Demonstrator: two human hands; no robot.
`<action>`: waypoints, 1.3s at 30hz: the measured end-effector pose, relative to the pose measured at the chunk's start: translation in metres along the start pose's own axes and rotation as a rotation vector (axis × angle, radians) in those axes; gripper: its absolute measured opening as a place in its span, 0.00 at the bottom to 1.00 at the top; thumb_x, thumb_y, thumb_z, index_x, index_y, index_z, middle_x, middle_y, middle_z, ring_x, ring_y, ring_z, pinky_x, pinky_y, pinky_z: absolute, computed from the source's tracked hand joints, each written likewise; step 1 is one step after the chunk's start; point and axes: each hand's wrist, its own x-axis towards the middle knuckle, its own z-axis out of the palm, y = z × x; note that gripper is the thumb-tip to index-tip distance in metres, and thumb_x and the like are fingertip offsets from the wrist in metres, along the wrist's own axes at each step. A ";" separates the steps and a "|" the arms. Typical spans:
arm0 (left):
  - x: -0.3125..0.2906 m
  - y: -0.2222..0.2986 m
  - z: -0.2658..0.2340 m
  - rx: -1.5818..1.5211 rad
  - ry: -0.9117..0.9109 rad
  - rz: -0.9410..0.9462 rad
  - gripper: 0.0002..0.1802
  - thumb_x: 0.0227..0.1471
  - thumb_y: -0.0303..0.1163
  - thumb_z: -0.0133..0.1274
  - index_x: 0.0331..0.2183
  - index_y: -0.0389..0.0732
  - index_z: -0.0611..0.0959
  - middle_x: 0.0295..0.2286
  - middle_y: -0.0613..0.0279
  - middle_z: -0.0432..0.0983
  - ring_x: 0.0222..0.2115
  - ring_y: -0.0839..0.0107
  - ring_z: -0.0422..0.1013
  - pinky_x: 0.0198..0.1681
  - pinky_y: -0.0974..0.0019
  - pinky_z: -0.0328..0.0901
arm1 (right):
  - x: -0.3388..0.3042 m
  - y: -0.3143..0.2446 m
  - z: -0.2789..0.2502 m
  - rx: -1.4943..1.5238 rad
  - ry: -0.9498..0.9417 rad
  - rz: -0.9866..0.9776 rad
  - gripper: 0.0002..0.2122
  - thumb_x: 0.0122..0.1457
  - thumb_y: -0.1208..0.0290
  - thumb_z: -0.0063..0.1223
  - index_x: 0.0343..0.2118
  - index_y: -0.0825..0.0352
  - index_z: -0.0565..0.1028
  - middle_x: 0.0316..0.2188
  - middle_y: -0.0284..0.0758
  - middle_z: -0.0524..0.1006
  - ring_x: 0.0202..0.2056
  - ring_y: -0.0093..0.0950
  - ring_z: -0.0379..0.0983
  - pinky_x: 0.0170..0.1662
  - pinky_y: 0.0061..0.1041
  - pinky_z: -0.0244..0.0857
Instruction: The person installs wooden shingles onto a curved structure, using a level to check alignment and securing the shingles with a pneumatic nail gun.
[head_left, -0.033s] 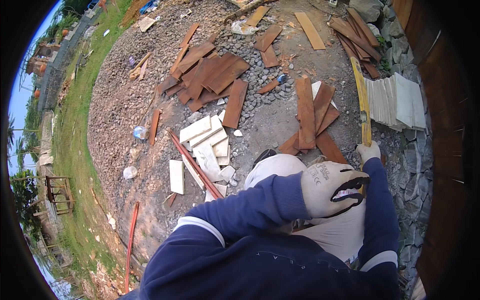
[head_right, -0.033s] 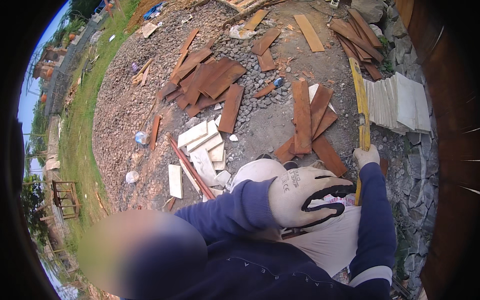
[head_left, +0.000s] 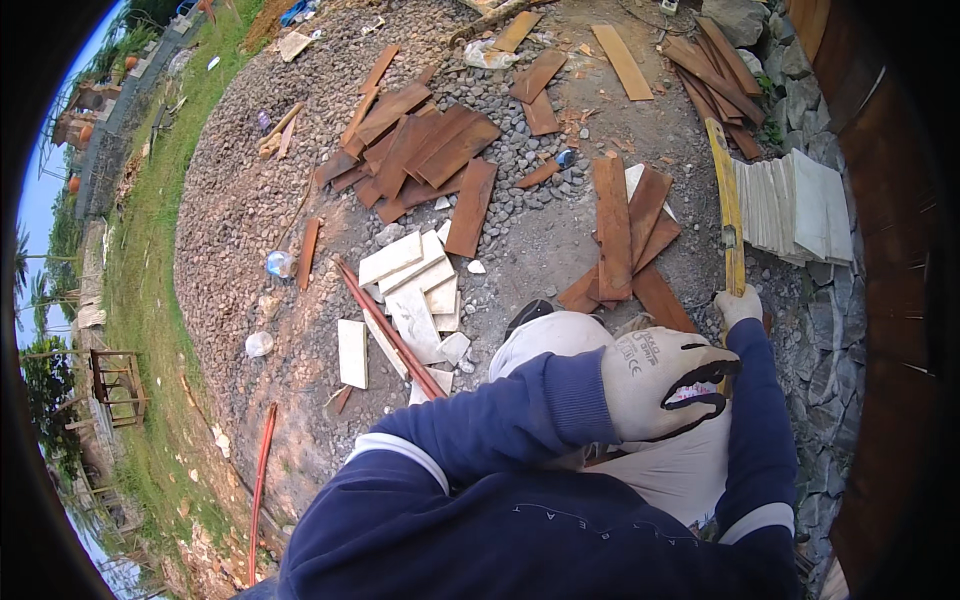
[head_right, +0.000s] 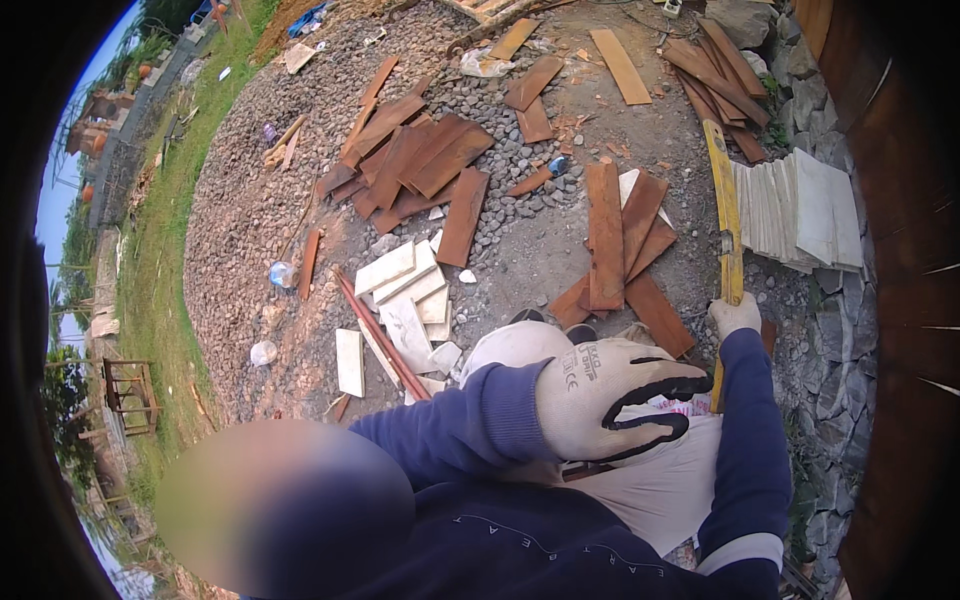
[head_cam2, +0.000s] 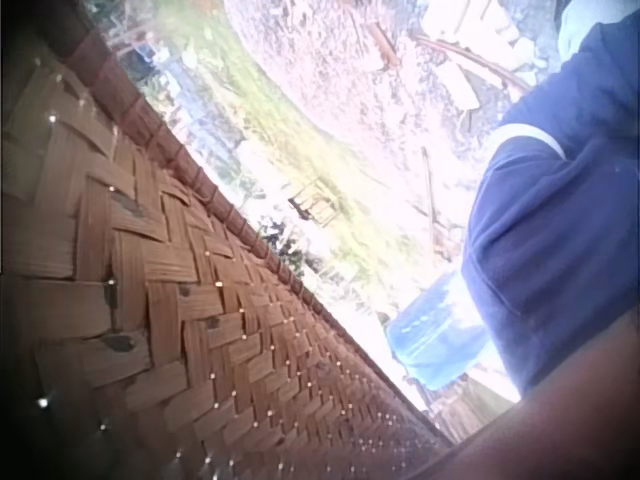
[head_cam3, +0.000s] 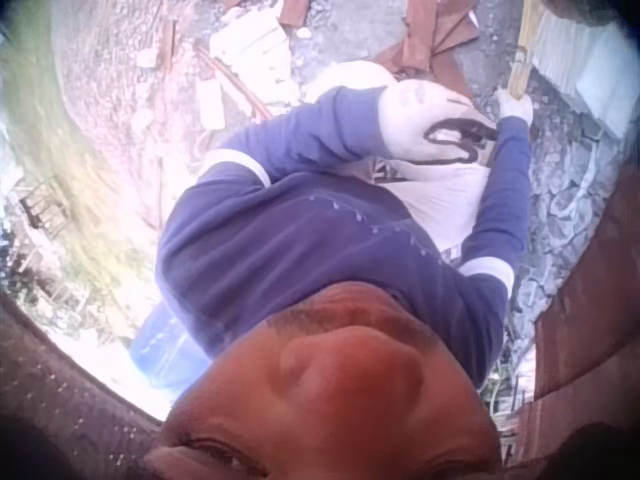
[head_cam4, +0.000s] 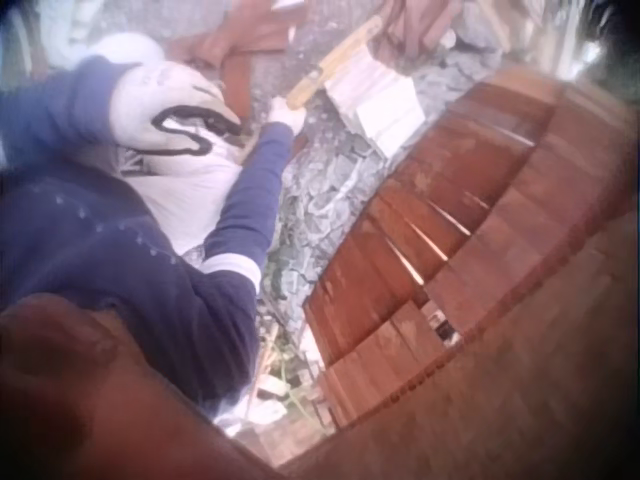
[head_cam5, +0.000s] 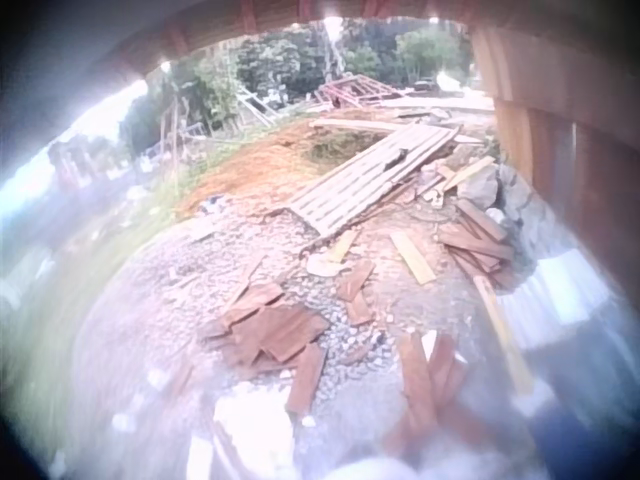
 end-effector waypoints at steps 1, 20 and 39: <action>-0.002 -0.005 -0.011 -0.078 -0.019 -0.016 0.27 0.52 0.34 0.60 0.54 0.36 0.76 0.42 0.50 0.79 0.42 0.57 0.77 0.45 0.60 0.70 | 0.007 0.008 0.003 -0.005 -0.002 0.009 0.18 0.47 0.67 0.59 0.41 0.70 0.75 0.30 0.44 0.80 0.31 0.38 0.79 0.38 0.35 0.72; -0.101 -0.453 -0.212 0.824 0.806 -1.290 0.53 0.50 0.55 0.59 0.68 0.44 0.55 0.67 0.51 0.49 0.68 0.52 0.45 0.69 0.47 0.45 | 0.024 0.055 0.031 -0.387 -0.156 0.019 0.27 0.50 0.72 0.56 0.55 0.69 0.69 0.44 0.48 0.79 0.48 0.44 0.77 0.52 0.35 0.69; -0.084 -0.481 -0.278 0.713 0.979 -1.135 0.39 0.44 0.45 0.69 0.55 0.40 0.75 0.49 0.47 0.77 0.51 0.52 0.73 0.56 0.58 0.66 | 0.037 0.061 0.007 -0.252 -0.162 -0.024 0.29 0.54 0.70 0.55 0.60 0.73 0.67 0.50 0.48 0.77 0.51 0.38 0.74 0.56 0.30 0.66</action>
